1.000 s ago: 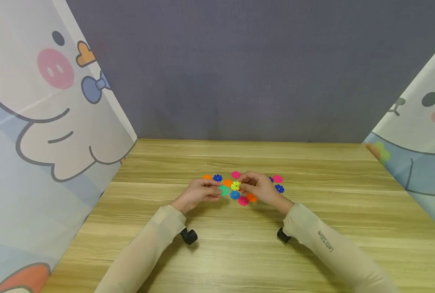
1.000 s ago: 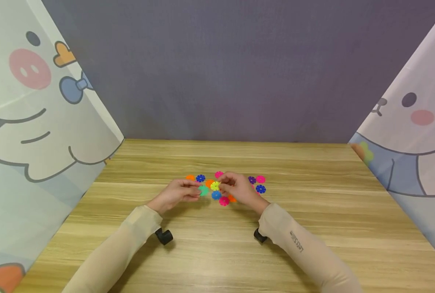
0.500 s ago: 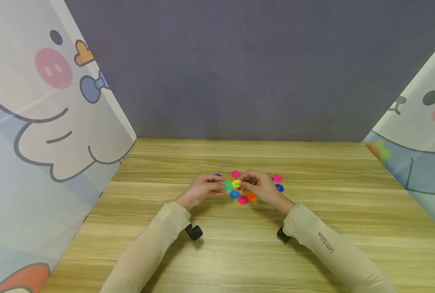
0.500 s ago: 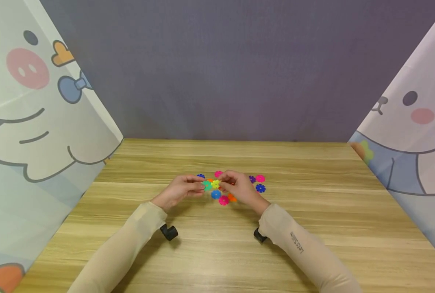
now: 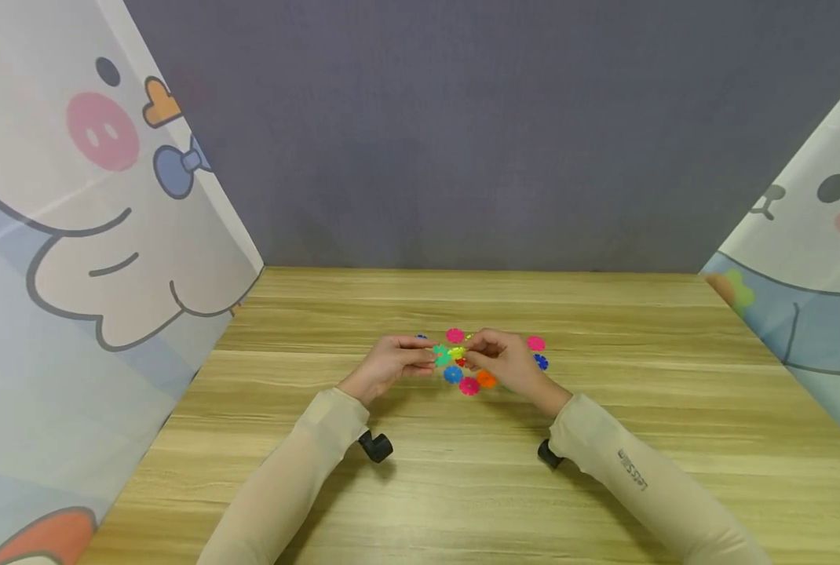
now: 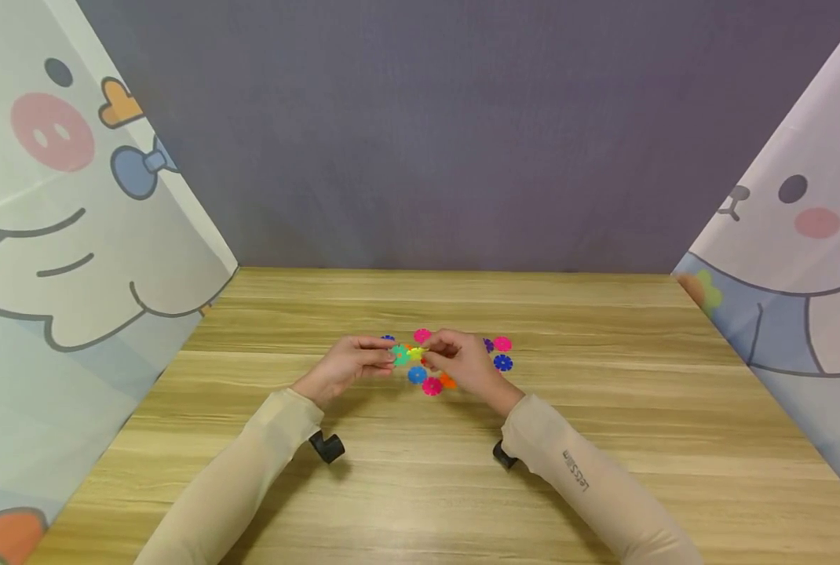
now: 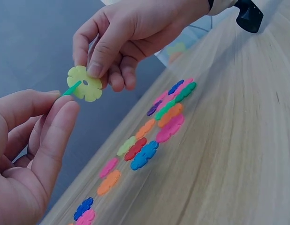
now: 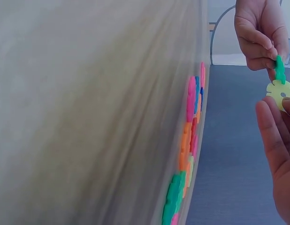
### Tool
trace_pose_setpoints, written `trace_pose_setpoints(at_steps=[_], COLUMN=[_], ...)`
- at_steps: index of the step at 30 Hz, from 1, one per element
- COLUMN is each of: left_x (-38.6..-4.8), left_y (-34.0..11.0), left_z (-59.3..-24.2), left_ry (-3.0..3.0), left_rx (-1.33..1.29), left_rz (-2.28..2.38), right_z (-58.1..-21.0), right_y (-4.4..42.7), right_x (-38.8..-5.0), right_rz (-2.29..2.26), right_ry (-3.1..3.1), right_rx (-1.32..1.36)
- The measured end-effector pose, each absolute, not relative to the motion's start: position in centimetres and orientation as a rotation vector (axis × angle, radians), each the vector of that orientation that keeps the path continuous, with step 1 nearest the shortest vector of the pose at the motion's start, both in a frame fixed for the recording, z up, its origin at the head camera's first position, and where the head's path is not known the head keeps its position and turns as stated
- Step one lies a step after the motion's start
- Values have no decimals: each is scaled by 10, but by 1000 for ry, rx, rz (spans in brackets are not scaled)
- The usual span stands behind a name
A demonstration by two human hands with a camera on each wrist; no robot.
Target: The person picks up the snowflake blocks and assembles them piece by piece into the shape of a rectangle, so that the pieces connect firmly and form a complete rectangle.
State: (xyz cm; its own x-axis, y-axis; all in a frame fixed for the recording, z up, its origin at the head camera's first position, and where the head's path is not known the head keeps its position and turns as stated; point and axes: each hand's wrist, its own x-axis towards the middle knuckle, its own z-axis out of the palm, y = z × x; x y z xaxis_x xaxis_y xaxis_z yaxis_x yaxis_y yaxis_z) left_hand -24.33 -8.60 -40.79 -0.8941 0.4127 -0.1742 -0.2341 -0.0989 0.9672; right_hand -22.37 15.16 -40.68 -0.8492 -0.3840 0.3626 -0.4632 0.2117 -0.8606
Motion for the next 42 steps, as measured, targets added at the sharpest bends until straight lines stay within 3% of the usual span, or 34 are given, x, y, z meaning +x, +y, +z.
trace_pose_setpoints(at_steps=[16, 42], left_x=[-243, -243], left_y=[-80, -88], left_z=[-407, -408], left_ry=[1792, 1782], left_rx=[194, 185], left_rz=[2016, 2020], right_z=[-407, -405], right_y=[154, 154], right_x=[-224, -227], right_rz=[1631, 1677], right_ry=[-2409, -2546], right_rx=[908, 795])
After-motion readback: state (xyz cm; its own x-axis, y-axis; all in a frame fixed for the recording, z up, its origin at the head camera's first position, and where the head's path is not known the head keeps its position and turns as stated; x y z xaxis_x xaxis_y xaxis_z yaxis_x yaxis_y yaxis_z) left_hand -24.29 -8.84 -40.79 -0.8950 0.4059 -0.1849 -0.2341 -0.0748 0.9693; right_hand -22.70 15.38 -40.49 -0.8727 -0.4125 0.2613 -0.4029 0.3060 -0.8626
